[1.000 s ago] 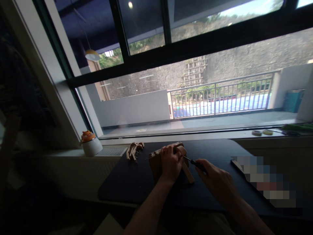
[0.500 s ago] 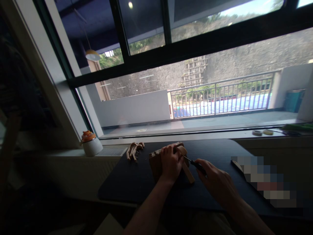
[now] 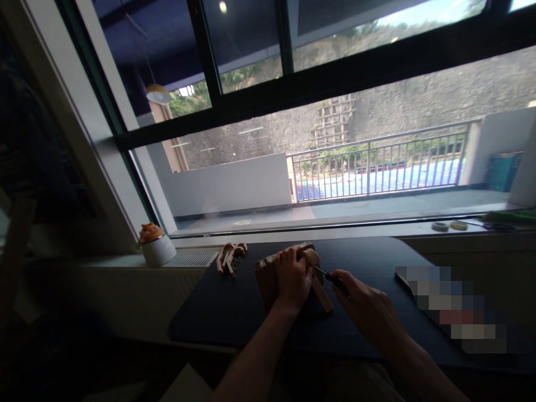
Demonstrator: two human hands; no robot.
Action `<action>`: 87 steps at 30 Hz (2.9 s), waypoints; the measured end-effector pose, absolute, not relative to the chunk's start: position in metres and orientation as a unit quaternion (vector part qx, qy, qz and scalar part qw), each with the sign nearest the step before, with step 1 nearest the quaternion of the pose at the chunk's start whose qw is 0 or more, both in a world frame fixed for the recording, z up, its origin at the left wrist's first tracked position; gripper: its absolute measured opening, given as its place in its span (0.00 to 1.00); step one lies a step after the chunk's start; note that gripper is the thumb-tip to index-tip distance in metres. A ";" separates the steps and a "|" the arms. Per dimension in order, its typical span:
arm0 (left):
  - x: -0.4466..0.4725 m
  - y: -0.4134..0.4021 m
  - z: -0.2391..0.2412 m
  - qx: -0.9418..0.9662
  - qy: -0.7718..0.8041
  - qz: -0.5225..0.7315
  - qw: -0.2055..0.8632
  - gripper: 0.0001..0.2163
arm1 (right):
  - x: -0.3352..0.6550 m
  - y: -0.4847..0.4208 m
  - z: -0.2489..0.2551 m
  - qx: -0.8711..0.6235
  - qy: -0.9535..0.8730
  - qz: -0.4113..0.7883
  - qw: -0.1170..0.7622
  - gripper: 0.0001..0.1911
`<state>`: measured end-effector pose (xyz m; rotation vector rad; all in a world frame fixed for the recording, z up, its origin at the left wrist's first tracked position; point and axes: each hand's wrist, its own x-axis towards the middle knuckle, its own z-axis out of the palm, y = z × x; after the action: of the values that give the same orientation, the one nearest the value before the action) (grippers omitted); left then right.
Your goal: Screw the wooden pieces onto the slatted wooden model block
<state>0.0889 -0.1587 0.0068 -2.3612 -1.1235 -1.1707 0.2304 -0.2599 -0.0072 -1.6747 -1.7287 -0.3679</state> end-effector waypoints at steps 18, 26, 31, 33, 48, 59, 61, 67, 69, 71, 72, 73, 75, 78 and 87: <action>0.089 -0.158 0.008 -0.822 -0.389 -0.394 0.132 0.12 | 0.221 -0.257 -0.001 -0.642 -0.633 -0.069 0.427 0.11; 0.089 -0.159 0.008 -0.822 -0.386 -0.395 0.136 0.09 | 0.222 -0.258 -0.004 -0.644 -0.642 -0.100 0.403 0.11; 0.088 -0.159 0.009 -0.823 -0.384 -0.393 0.143 0.09 | 0.225 -0.259 -0.011 -0.641 -0.648 -0.151 0.382 0.12; 0.088 -0.160 0.009 -0.823 -0.385 -0.391 0.144 0.08 | 0.226 -0.260 -0.012 -0.636 -0.651 -0.163 0.381 0.11; 0.087 -0.159 0.008 -0.828 -0.378 -0.387 0.144 0.07 | 0.224 -0.264 -0.001 -0.651 -0.654 -0.166 0.349 0.14; 0.088 -0.160 0.008 -0.826 -0.381 -0.391 0.143 0.07 | 0.228 -0.270 -0.003 -0.627 -0.668 -0.198 0.349 0.13; 0.088 -0.160 0.008 -0.826 -0.380 -0.391 0.143 0.07 | 0.228 -0.268 -0.004 -0.625 -0.667 -0.195 0.356 0.13; 0.088 -0.159 0.007 -0.825 -0.381 -0.392 0.142 0.07 | 0.229 -0.265 -0.005 -0.635 -0.648 -0.203 0.368 0.12; 0.088 -0.158 0.007 -0.827 -0.378 -0.391 0.144 0.07 | 0.229 -0.265 -0.005 -0.640 -0.649 -0.199 0.361 0.12; 0.087 -0.159 0.008 -0.826 -0.378 -0.391 0.145 0.07 | 0.229 -0.266 -0.005 -0.640 -0.653 -0.196 0.354 0.12; 0.087 -0.159 0.008 -0.826 -0.378 -0.391 0.146 0.07 | 0.230 -0.266 -0.005 -0.639 -0.656 -0.195 0.351 0.12; 0.087 -0.159 0.008 -0.827 -0.377 -0.391 0.147 0.07 | 0.230 -0.267 -0.005 -0.638 -0.658 -0.195 0.348 0.13; 0.087 -0.159 0.008 -0.827 -0.375 -0.391 0.149 0.07 | 0.230 -0.270 -0.004 -0.637 -0.664 -0.197 0.339 0.14; 0.087 -0.158 0.007 -0.826 -0.377 -0.392 0.146 0.06 | 0.230 -0.273 -0.004 -0.634 -0.671 -0.211 0.323 0.13; 0.087 -0.158 0.006 -0.827 -0.377 -0.391 0.145 0.08 | 0.233 -0.272 -0.004 -0.583 -0.673 -0.228 0.394 0.13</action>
<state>0.0871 -0.1583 0.0063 -2.3823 -1.0868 -1.1264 0.2329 -0.2715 -0.0045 -1.4795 -1.7068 -0.5778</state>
